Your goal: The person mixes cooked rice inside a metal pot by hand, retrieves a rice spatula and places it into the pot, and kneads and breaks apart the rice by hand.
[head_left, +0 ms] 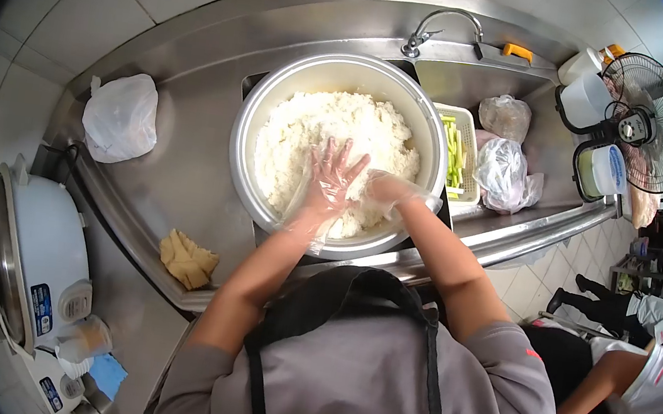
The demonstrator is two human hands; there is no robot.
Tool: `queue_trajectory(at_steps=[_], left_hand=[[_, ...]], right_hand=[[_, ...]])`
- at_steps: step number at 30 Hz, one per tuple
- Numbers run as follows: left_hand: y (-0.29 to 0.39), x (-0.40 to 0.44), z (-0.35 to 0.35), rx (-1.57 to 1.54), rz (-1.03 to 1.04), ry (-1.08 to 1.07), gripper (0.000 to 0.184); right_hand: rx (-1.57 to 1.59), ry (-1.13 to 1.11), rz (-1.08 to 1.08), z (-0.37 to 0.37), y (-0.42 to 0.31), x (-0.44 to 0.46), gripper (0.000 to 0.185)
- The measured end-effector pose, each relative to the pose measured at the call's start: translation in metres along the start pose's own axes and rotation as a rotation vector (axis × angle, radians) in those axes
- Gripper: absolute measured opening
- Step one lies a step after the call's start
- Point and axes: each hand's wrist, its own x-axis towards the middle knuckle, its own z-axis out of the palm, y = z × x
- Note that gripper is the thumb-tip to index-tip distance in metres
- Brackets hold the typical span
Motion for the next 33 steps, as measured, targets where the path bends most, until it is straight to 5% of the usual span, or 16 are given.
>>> queue_trajectory(at_steps=[4,11,12,15,16,19,22,25,31,33], left_hand=[[-0.009,0.003,0.021,0.007,0.052,0.201,0.065],[-0.027,0.007,-0.002,-0.279,-0.288,0.112,0.066],[-0.029,0.01,-0.006,-0.203,-0.294,0.264,0.066],[-0.045,0.014,-0.024,-0.315,-0.46,0.025,0.059],[-0.055,0.01,-0.013,-0.444,-0.469,0.097,0.049],[-0.077,0.01,0.013,-0.72,-0.598,0.134,0.05],[-0.065,0.001,-0.011,-0.654,-0.628,0.093,0.059],[-0.052,-0.005,-0.047,-0.465,-0.64,-0.196,0.084],[-0.024,-0.025,-0.033,-0.281,-0.53,-0.349,0.127],[-0.022,-0.025,-0.01,-0.242,-0.413,-0.195,0.129]], right_hand=[[0.246,0.191,0.044,-0.02,-0.028,-0.011,0.018],[0.168,0.363,0.012,-0.078,-0.046,-0.023,0.014],[0.146,0.384,-0.009,-0.085,-0.046,-0.022,0.014],[0.164,0.316,0.16,-0.116,-0.044,-0.015,0.014],[0.179,0.31,0.083,-0.127,-0.037,-0.016,0.013],[0.094,0.357,0.338,-0.136,0.0,0.007,0.013],[-0.499,0.247,0.291,-0.11,0.066,0.036,0.017],[-0.589,0.174,0.336,-0.067,0.084,0.056,0.012],[-0.317,-0.093,0.319,-0.046,0.069,0.035,0.015],[-0.309,-0.164,0.219,-0.043,0.063,0.025,0.017]])
